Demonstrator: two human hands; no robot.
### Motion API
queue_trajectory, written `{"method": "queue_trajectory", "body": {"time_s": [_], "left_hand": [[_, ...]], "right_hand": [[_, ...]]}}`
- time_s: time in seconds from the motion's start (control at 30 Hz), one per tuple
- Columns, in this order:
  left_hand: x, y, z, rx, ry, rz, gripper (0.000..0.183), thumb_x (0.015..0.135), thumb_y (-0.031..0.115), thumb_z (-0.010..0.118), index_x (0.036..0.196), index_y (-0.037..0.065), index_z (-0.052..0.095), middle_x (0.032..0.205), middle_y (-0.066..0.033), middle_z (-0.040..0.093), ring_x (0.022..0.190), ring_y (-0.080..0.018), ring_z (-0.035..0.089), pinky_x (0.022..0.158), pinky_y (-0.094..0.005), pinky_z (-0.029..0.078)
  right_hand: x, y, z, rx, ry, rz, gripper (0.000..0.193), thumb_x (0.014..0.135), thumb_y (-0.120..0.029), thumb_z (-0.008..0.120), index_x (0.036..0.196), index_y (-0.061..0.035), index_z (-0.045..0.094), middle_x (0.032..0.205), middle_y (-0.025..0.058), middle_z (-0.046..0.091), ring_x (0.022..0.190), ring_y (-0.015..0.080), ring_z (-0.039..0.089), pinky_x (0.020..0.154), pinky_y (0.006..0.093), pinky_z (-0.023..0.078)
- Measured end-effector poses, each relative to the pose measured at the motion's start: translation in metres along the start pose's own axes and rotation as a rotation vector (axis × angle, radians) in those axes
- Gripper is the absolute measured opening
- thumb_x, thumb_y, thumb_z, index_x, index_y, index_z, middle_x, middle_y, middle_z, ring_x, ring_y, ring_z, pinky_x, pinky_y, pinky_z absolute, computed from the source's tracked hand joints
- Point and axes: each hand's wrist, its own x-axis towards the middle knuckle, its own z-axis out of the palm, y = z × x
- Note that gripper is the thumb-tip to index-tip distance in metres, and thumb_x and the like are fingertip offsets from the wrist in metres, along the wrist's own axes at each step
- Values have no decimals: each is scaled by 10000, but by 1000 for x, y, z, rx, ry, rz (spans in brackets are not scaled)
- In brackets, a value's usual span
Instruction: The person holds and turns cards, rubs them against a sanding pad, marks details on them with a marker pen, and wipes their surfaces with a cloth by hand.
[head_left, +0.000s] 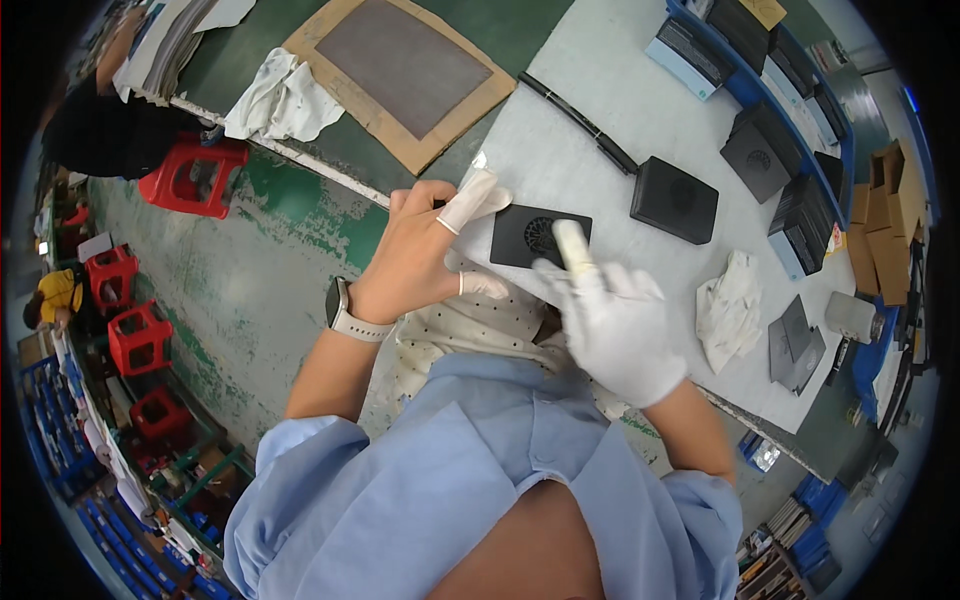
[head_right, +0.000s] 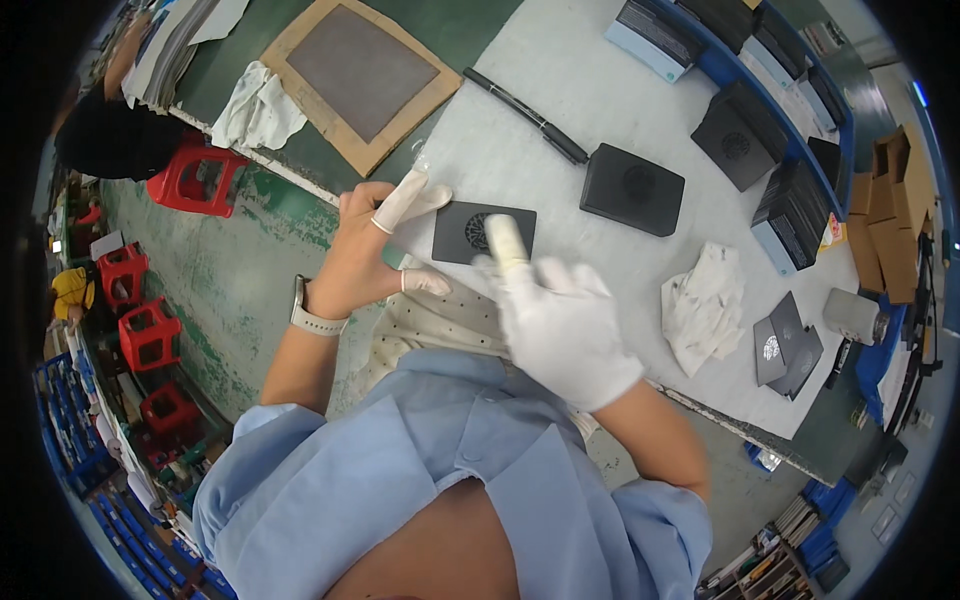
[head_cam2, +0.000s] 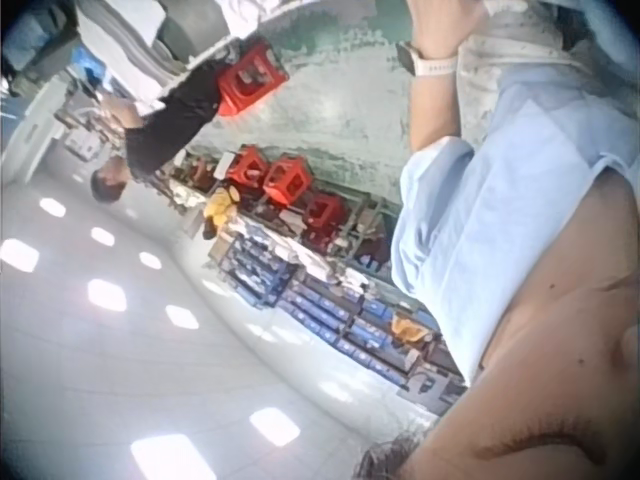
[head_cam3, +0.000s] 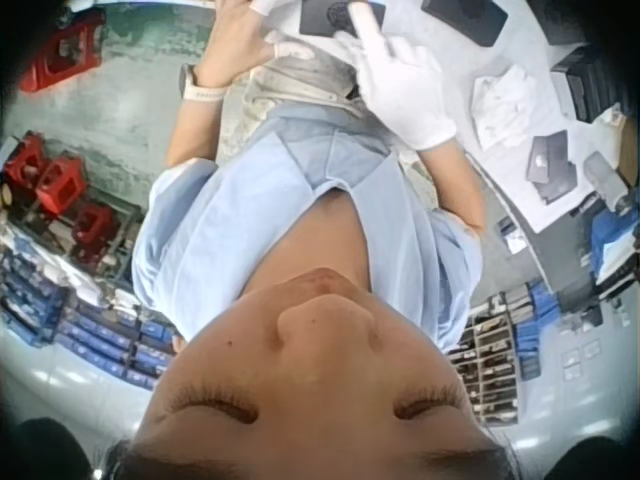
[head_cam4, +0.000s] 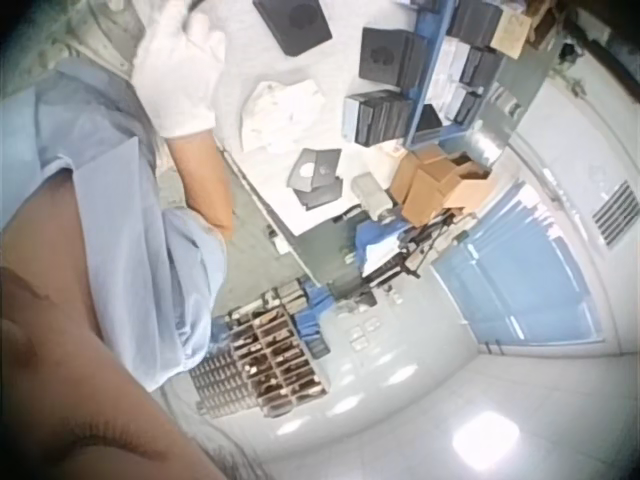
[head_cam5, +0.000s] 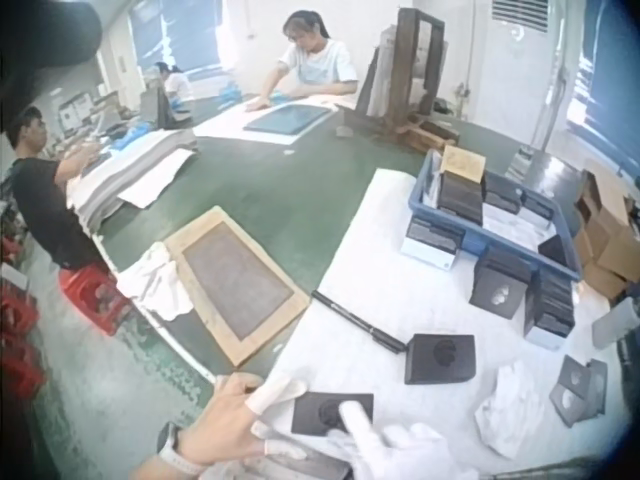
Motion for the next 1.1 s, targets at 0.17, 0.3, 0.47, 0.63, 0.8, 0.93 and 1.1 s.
{"method": "queue_trajectory", "body": {"time_s": [0.17,0.3,0.47,0.63,0.8,0.93,1.1], "left_hand": [[-2,1,3,-56,54,17,1060,495,485,796,1379,75,379,1177,15,629,1015,-259,479,858,-398,313],[-2,-1,4,-50,34,20,1063,503,499,790,1383,70,375,1177,15,630,1016,-263,480,851,-396,313],[-7,-6,6,-42,35,27,1103,502,533,777,1398,55,349,1169,2,631,1021,-263,475,841,-387,311],[-1,-5,7,-46,47,58,1135,508,562,760,1415,50,310,1182,6,628,1017,-259,470,843,-377,309],[-1,-4,4,-72,67,64,1128,539,573,738,1426,43,286,1199,18,624,1011,-250,470,843,-371,309],[-2,-6,7,-67,50,10,1097,577,562,727,1429,38,278,1196,10,625,1007,-251,469,840,-371,312],[-4,-8,12,-126,77,-16,1140,560,596,736,1435,30,274,1239,-47,557,981,-240,444,869,-367,295]], "right_hand": [[-2,-3,0,27,-13,62,601,774,-149,592,1340,-12,446,721,44,535,618,200,532,595,328,419],[10,-19,0,30,-44,29,563,791,-133,594,1331,-37,464,746,55,553,621,202,516,609,322,418],[-9,-5,-18,-21,-133,143,505,827,-121,594,1318,-59,491,873,53,633,571,192,499,581,315,413],[17,-21,-4,67,-98,-30,624,789,-148,580,1366,1,394,738,71,535,634,220,518,640,320,436],[24,-5,8,129,-49,-14,581,812,-183,582,1340,-2,423,735,107,555,614,242,515,616,351,426],[19,-7,2,16,-41,82,542,805,-188,590,1304,-8,475,712,92,533,600,244,514,579,370,419],[36,-14,13,116,-61,-2,553,800,-166,591,1313,-7,457,732,89,530,609,243,521,594,371,431]]}}
